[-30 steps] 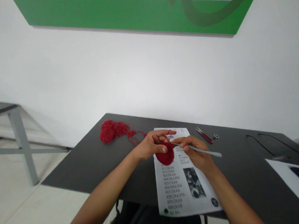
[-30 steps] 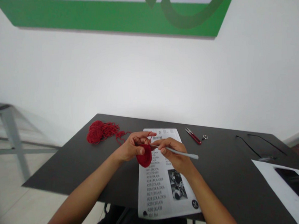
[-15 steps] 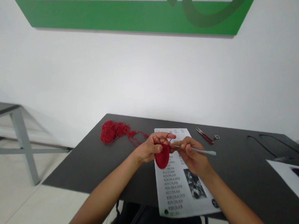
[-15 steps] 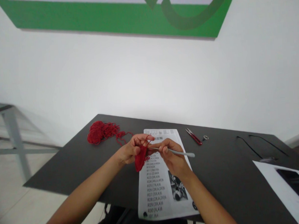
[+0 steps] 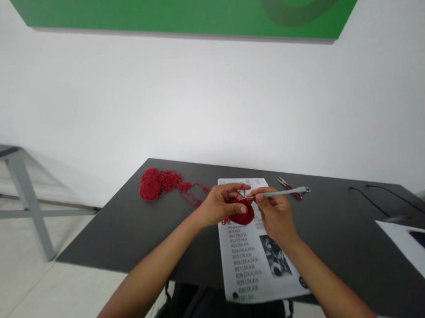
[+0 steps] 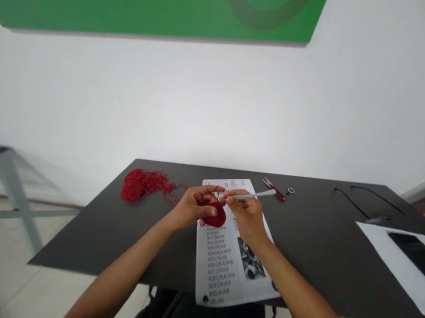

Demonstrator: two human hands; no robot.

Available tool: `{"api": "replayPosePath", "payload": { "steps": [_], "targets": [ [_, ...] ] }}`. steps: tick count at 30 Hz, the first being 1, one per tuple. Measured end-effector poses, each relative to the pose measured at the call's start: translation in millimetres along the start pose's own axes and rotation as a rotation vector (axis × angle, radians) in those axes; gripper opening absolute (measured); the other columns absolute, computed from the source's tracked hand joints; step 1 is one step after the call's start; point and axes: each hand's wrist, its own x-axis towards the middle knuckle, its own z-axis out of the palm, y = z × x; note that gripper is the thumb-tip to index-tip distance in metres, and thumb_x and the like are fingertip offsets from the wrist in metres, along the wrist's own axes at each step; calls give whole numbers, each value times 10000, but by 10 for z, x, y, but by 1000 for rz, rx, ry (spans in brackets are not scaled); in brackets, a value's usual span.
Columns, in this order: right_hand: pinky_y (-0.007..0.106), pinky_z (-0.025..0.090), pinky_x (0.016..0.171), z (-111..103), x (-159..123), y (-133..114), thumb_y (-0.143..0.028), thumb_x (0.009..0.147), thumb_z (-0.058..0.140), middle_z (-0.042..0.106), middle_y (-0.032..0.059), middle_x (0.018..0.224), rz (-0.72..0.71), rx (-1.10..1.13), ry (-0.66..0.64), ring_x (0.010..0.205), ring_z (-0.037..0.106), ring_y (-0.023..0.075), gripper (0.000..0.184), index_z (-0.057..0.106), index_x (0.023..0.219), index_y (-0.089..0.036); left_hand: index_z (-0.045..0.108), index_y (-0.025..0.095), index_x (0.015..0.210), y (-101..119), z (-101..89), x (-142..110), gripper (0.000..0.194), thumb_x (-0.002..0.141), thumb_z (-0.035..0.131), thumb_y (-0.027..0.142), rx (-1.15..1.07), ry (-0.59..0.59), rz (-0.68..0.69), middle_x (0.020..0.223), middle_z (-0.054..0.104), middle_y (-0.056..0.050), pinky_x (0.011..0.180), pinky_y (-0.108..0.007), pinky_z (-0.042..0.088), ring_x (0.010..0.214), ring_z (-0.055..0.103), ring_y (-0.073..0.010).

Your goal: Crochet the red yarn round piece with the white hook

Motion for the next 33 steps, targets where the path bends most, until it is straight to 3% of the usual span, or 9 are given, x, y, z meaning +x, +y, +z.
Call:
{"api": "replayPosePath", "payload": {
  "steps": [4, 10, 20, 26, 33],
  "targets": [
    [296, 555, 695, -9, -9, -109, -481, 862, 753, 770, 37, 860, -80, -181, 38, 760, 723, 188, 263, 713, 904, -224, 665, 129, 1263, -2, 17, -6, 770, 570, 959, 294, 6, 30, -21, 739, 696, -2, 552, -195, 445, 590, 602, -95],
    [314, 539, 734, -2, -24, -203, -511, 946, 628, 746, 35, 870, -158, -277, 50, 808, 700, 197, 295, 680, 885, -227, 675, 115, 1213, 7, 40, -4, 736, 556, 961, 281, 35, 54, -22, 728, 693, 10, 581, -207, 459, 597, 604, -90],
    [328, 541, 744, -57, -7, -209, -364, 991, 577, 711, 23, 866, -427, -444, -83, 820, 683, 195, 178, 671, 903, -241, 680, 113, 1179, 41, 86, -15, 688, 558, 942, 250, 69, 96, -38, 721, 697, 11, 591, -221, 476, 600, 617, -99],
    [350, 554, 822, -110, 13, -167, -243, 986, 582, 698, 29, 936, -605, -613, -194, 900, 667, 195, 60, 641, 973, -242, 665, 101, 1222, 15, 88, -18, 682, 596, 908, 224, 154, 136, 21, 743, 716, -8, 662, -255, 508, 650, 647, -121],
    [392, 546, 849, -73, 45, -103, -109, 957, 589, 701, 58, 976, -936, -942, -301, 895, 657, 204, 152, 609, 1053, -225, 674, 88, 1229, -94, 95, -5, 604, 679, 859, 256, 282, 239, 87, 766, 729, -32, 615, -249, 518, 654, 650, -133]
  ]
}}
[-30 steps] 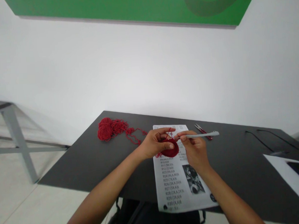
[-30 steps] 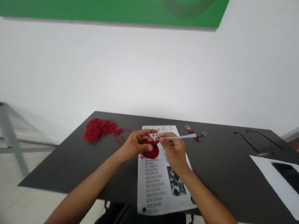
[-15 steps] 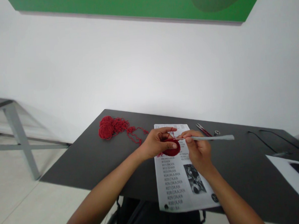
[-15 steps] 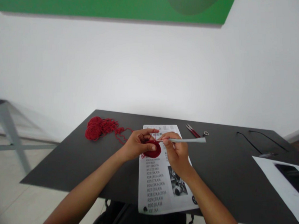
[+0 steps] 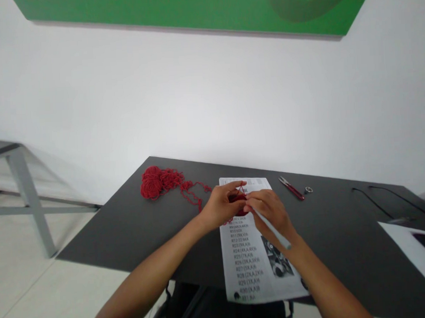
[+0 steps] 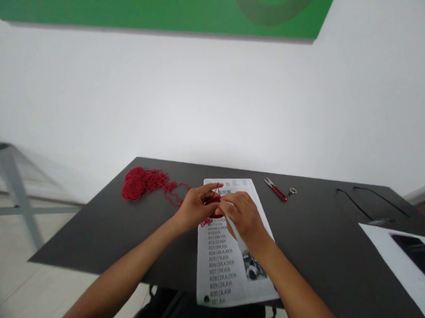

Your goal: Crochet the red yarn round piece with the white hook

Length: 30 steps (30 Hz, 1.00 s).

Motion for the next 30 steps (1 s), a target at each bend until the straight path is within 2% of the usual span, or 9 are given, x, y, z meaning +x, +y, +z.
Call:
{"api": "replayPosePath", "payload": {
  "steps": [4, 8, 11, 13, 17, 22, 24, 27, 30],
  "targets": [
    [401, 543, 864, 26, -22, 5, -107, 947, 610, 699, 85, 1032, -34, -138, -45, 973, 656, 227, 172, 635, 1081, -212, 669, 107, 1246, -53, 68, 1, 628, 692, 869, 325, -126, 37, -44, 903, 770, -81, 675, -281, 567, 761, 712, -181],
    [414, 546, 896, 3, -78, 36, -91, 916, 653, 693, 88, 1078, -43, -169, 80, 1038, 656, 239, 322, 640, 1200, -244, 692, 123, 1216, -75, 143, -27, 640, 664, 912, 363, -387, 13, -112, 946, 789, -96, 767, -294, 569, 797, 735, -183],
    [427, 545, 912, 10, -110, 62, -114, 917, 667, 697, 73, 1089, -13, -90, 151, 1045, 666, 238, 334, 657, 1210, -275, 741, 121, 1109, -74, 173, -48, 534, 661, 922, 350, -549, -14, -164, 972, 788, -103, 821, -296, 556, 819, 734, -174],
    [404, 561, 894, 29, -101, 53, -146, 948, 634, 699, 53, 1079, 114, 71, 197, 1012, 678, 216, 254, 680, 1152, -290, 748, 130, 1109, -73, 161, -44, 527, 668, 918, 363, -574, -40, -151, 948, 782, -91, 812, -290, 550, 809, 725, -165],
    [358, 591, 868, 59, -29, 2, -237, 988, 593, 723, 24, 1025, 370, 373, 201, 958, 710, 188, 122, 704, 1011, -282, 723, 139, 1193, -68, 58, 3, 550, 712, 883, 352, -315, 13, 47, 763, 723, -19, 674, -225, 507, 669, 647, -108],
    [347, 597, 904, 66, 6, 35, -309, 923, 689, 773, 0, 1040, 467, 376, 106, 970, 739, 189, 34, 706, 910, -282, 696, 127, 1270, -44, -106, 59, 452, 847, 730, 283, 144, 94, 282, 806, 731, -41, 664, -245, 517, 702, 630, -128],
    [391, 574, 987, 67, -7, 50, -354, 923, 676, 782, 0, 1094, 493, 377, 51, 1069, 729, 213, 70, 706, 910, -292, 695, 129, 1279, -43, -156, 78, 435, 858, 695, 239, 268, 129, 369, 811, 733, -41, 682, -255, 528, 712, 634, -132],
    [469, 502, 1101, 60, -22, 15, -446, 937, 636, 769, 11, 1188, 619, 413, -19, 1283, 638, 257, 166, 713, 981, -305, 698, 139, 1279, -58, -203, 103, 423, 861, 675, 197, 371, 155, 472, 828, 729, -44, 698, -257, 537, 733, 646, -136],
    [506, 446, 1153, 57, -23, -54, -498, 948, 612, 754, 36, 1235, 762, 554, 12, 1394, 547, 271, 237, 689, 1019, -285, 702, 156, 1276, -72, -214, 115, 412, 869, 678, 205, 406, 153, 521, 809, 707, -38, 647, -240, 527, 697, 637, -129]
  ]
}}
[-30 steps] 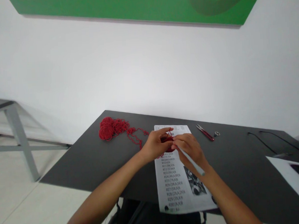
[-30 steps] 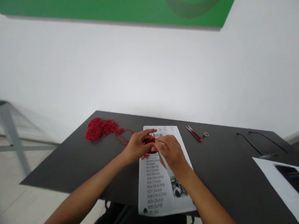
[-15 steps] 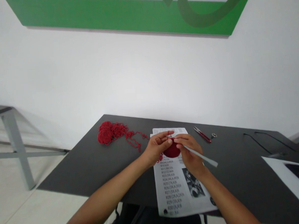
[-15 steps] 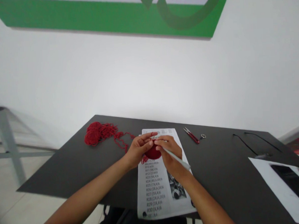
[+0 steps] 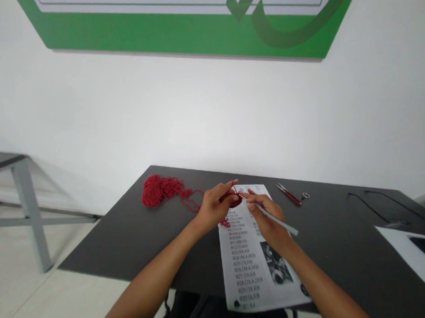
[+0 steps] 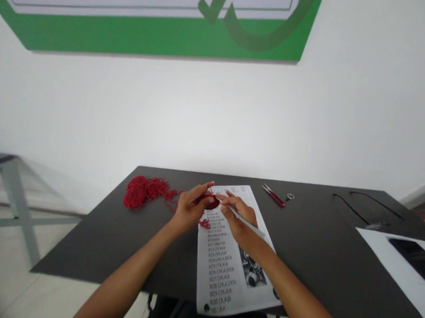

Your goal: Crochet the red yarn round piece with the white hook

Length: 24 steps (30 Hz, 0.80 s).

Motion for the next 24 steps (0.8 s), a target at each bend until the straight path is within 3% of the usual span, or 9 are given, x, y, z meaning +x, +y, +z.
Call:
{"api": "replayPosePath", "payload": {
  "steps": [6, 15, 18, 21, 24],
  "targets": [
    [558, 487, 1098, 40, -14, -2, -479, 989, 564, 771, 101, 1177, 39, 263, 59, 1249, 664, 292, 269, 655, 968, -227, 736, 188, 1236, 50, 18, -8, 364, 879, 689, 242, 27, 31, 19, 787, 689, -39, 661, -257, 525, 716, 641, -148],
    [531, 509, 1097, 95, -107, -14, -470, 949, 633, 744, 77, 1250, -22, 65, 48, 1288, 639, 286, 229, 669, 1070, -279, 778, 216, 1152, 32, -20, 24, 302, 866, 682, 215, 54, 88, -78, 765, 682, -32, 652, -254, 509, 698, 629, -147],
    [513, 538, 1059, 81, -31, 21, -469, 958, 624, 764, 96, 1187, 22, 241, 48, 1208, 690, 279, 234, 663, 1000, -242, 794, 212, 1104, 47, -27, 29, 282, 832, 722, 235, 38, 71, -90, 757, 691, -28, 639, -254, 500, 670, 619, -141],
    [505, 604, 915, 64, 88, 84, -488, 961, 614, 793, 80, 1020, 56, 584, 28, 982, 765, 264, 271, 610, 881, -229, 803, 201, 1059, 80, 4, 7, 276, 787, 763, 232, -15, 50, -135, 782, 733, -35, 675, -269, 516, 691, 647, -153],
    [443, 626, 808, 77, 151, 162, -483, 940, 654, 791, 57, 948, 60, 674, 6, 865, 768, 232, 262, 613, 868, -235, 799, 180, 1054, 107, 65, -36, 291, 769, 773, 232, -72, 28, -220, 822, 778, -55, 707, -289, 541, 727, 687, -179]
  ]
}}
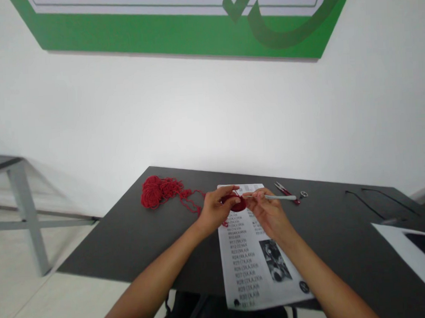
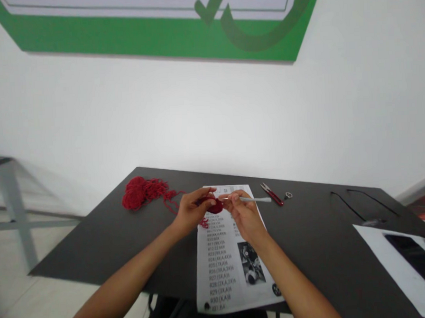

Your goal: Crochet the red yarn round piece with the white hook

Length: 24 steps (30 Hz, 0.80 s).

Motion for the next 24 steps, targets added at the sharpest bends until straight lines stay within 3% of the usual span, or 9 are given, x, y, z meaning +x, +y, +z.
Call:
{"api": "replayPosePath", "payload": {
  "steps": [5, 11, 13, 17, 20, 24],
  "targets": [
    [358, 619, 741, -6, -47, 76, -486, 933, 664, 775, 50, 945, -99, -164, 101, 833, 744, 200, 251, 679, 921, -235, 790, 183, 1091, -6, 75, -74, 337, 774, 794, 298, -43, -42, -63, 852, 800, -65, 755, -326, 580, 755, 718, -207],
    [362, 609, 850, 20, -128, -30, -307, 981, 609, 743, 49, 1009, -389, -661, 77, 972, 711, 202, 157, 749, 935, -253, 772, 217, 1159, -22, 112, -139, 389, 787, 806, 328, -24, -8, 7, 919, 789, -84, 809, -349, 589, 817, 718, -217],
    [356, 616, 824, 1, -152, -48, -265, 975, 610, 735, 48, 1035, -492, -833, 82, 958, 709, 200, 145, 753, 994, -270, 754, 209, 1194, -19, 159, -168, 439, 788, 809, 367, -147, 2, -47, 946, 780, -92, 799, -354, 600, 837, 720, -222],
    [372, 626, 817, -35, -191, -52, -262, 935, 664, 733, 40, 1026, -640, -1006, 32, 946, 706, 210, 176, 740, 1090, -298, 732, 168, 1201, 0, 272, -206, 551, 754, 834, 474, -581, -64, -303, 1064, 781, -114, 828, -365, 604, 893, 737, -222],
    [353, 626, 790, -2, -189, -86, -282, 983, 592, 730, 45, 1017, -554, -898, 81, 917, 712, 194, 157, 748, 1005, -282, 767, 159, 1088, 16, 282, -189, 516, 671, 909, 428, -718, -78, -365, 986, 790, -78, 824, -283, 573, 854, 729, -166],
    [360, 619, 808, 17, -126, -166, -379, 961, 635, 738, 58, 969, -333, -581, -24, 922, 719, 208, 175, 713, 902, -234, 768, 143, 1073, 57, 180, -128, 492, 681, 906, 408, -705, -100, -364, 755, 752, -30, 660, -221, 527, 640, 664, -102]
  ]
}}
